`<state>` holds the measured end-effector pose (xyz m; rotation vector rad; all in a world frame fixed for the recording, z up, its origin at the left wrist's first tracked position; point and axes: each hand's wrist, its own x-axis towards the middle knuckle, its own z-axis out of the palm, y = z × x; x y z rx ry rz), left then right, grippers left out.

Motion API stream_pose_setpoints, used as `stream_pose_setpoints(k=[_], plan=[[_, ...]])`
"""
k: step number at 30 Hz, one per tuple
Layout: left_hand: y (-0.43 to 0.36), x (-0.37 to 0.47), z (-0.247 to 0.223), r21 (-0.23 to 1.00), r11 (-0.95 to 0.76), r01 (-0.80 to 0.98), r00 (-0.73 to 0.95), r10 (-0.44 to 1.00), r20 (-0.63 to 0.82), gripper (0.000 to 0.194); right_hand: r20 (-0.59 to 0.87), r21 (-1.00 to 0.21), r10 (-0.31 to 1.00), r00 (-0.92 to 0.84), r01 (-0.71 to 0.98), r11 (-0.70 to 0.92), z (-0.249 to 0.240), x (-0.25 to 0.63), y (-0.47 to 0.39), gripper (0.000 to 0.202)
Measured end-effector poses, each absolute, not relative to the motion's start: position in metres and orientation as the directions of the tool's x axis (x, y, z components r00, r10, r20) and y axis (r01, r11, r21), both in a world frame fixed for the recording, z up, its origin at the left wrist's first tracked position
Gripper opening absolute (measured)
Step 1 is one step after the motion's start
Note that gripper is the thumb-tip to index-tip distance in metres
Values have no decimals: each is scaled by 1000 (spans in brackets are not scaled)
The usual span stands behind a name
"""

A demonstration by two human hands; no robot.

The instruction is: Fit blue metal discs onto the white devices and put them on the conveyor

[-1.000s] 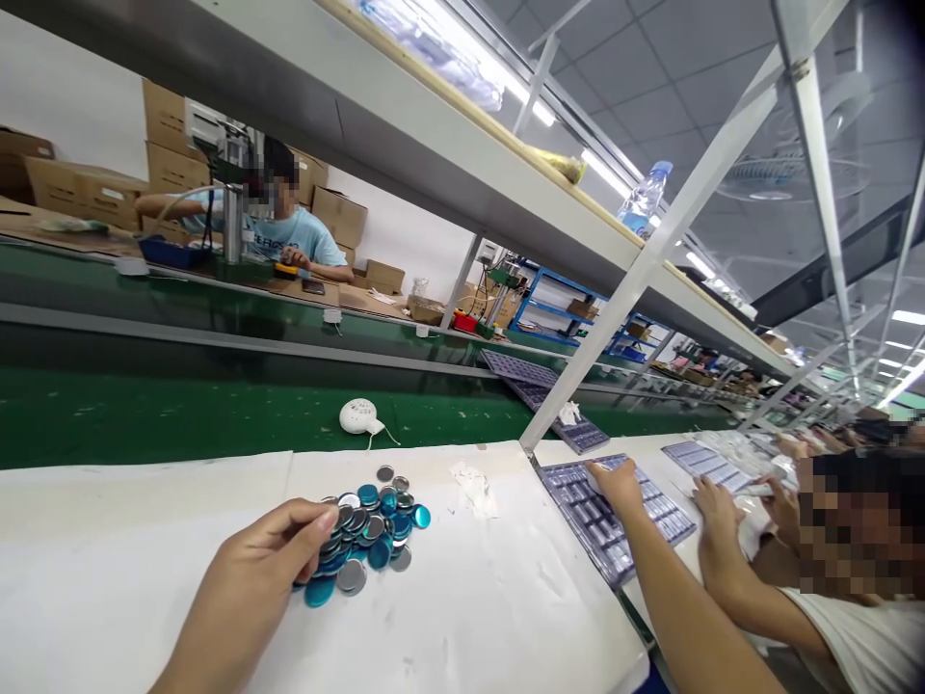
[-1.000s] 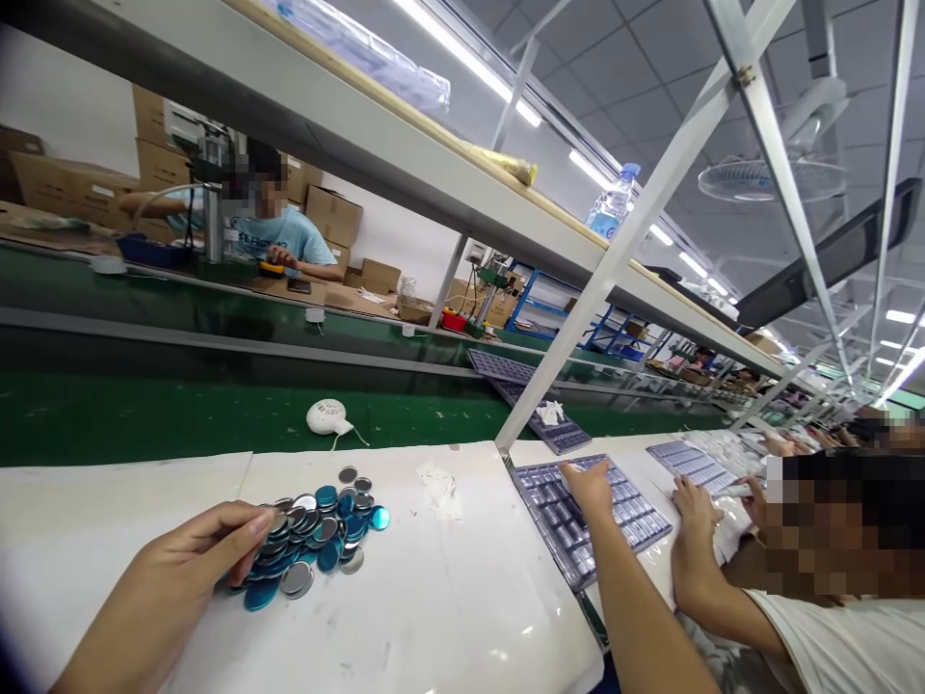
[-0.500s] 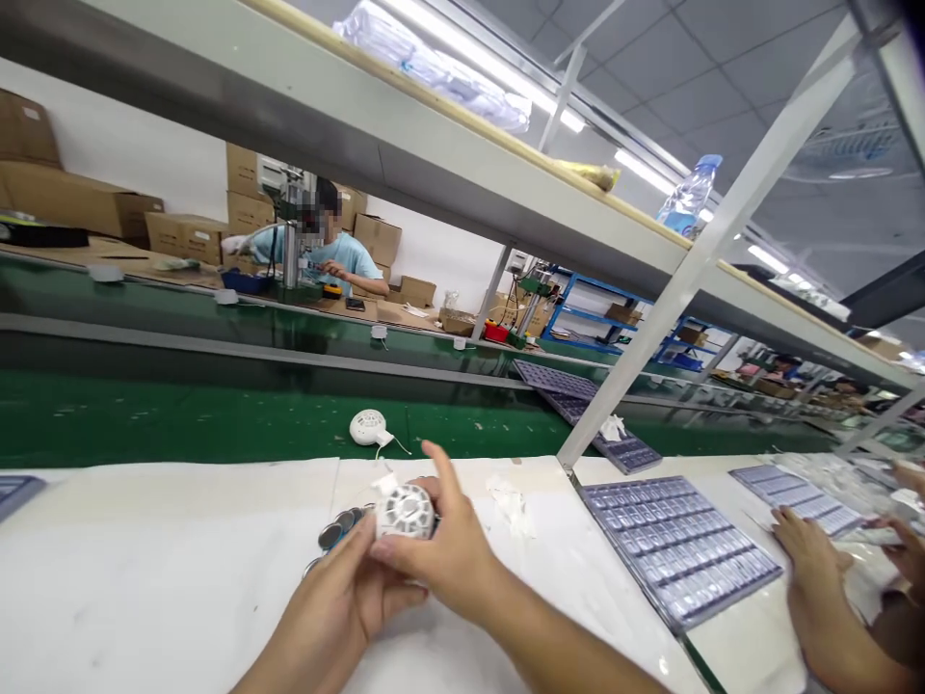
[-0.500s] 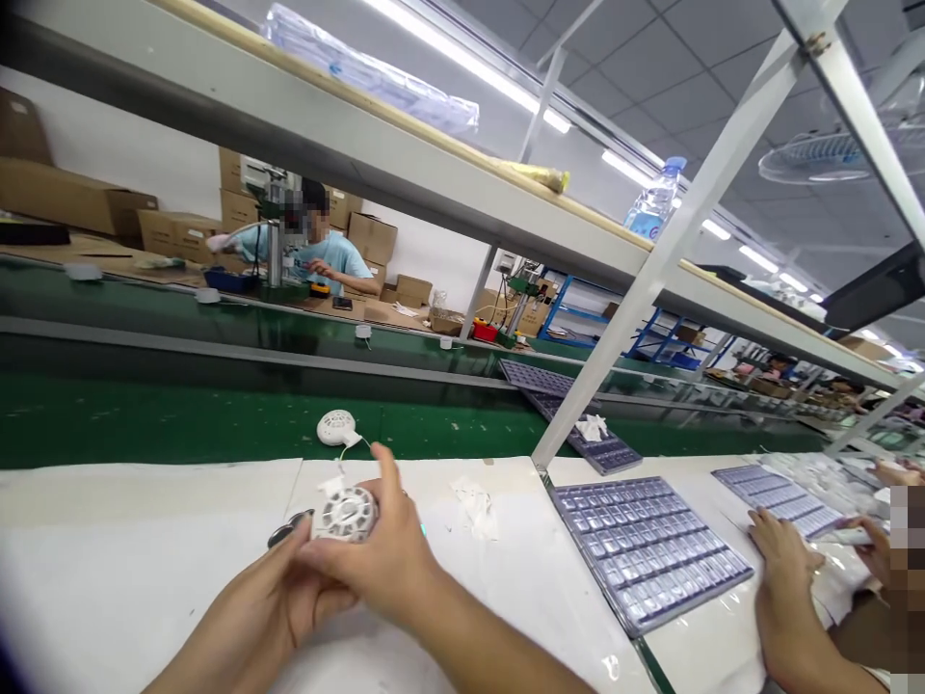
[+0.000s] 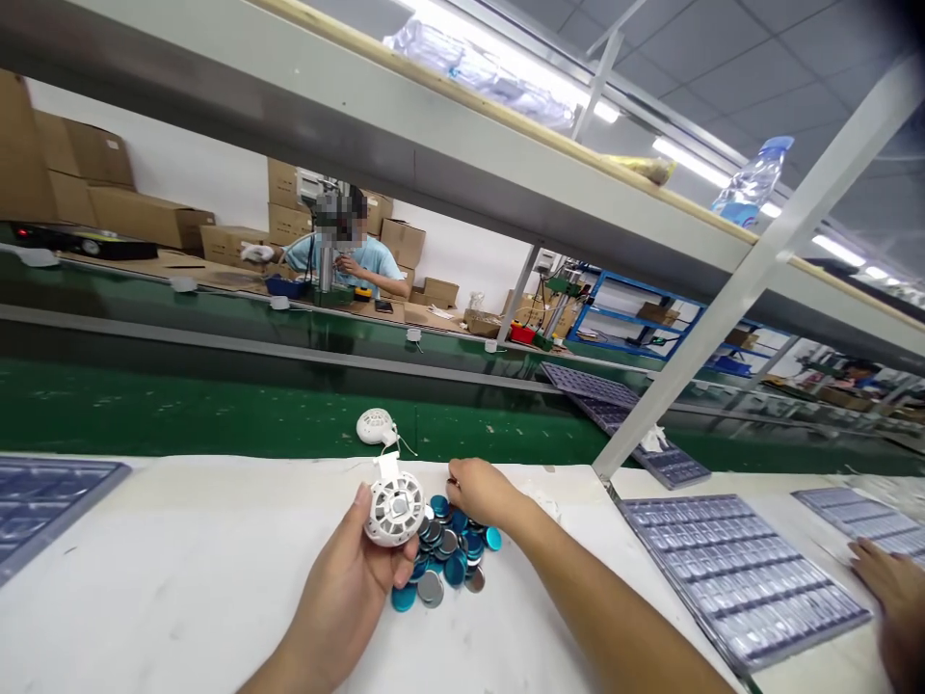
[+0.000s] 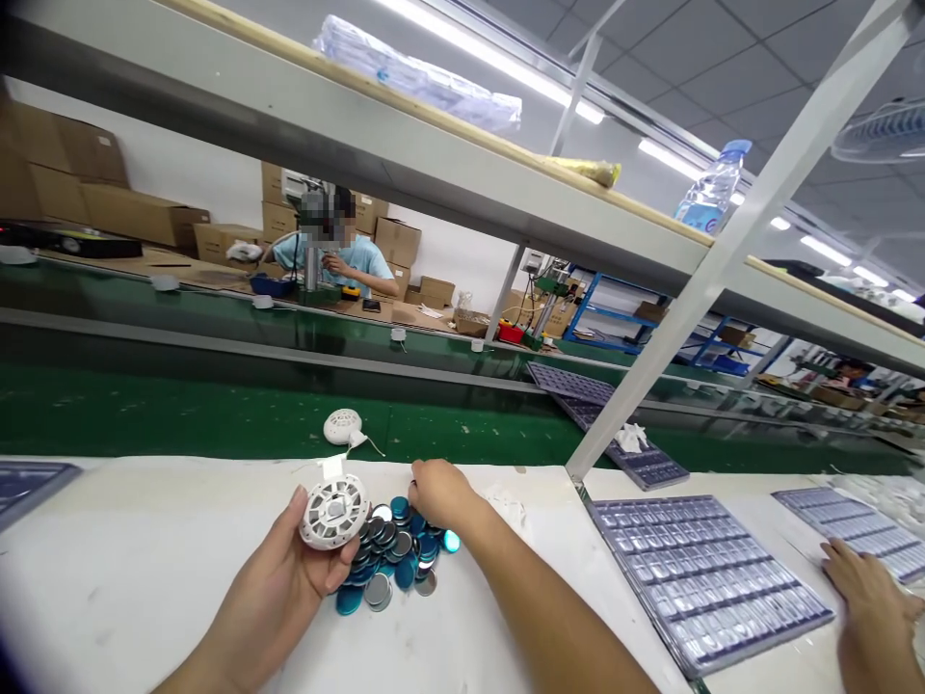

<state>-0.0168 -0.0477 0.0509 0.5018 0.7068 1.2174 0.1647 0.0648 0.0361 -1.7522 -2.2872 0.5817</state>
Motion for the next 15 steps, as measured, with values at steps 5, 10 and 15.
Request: stream_pose_setpoints(k=[5, 10, 15], plan=[[-52, -17, 53, 767, 239, -595, 164, 971, -175, 45, 41, -540, 962, -269, 805, 248, 58, 171, 34, 22], [-58, -9, 56, 844, 129, -521, 125, 989, -74, 47, 216, -927, 927, -306, 235, 293, 70, 176, -45, 18], [-62, -5, 48, 877, 145, -457, 104, 989, -109, 54, 468, -813, 823, -321, 208, 543, 69, 163, -67, 17]])
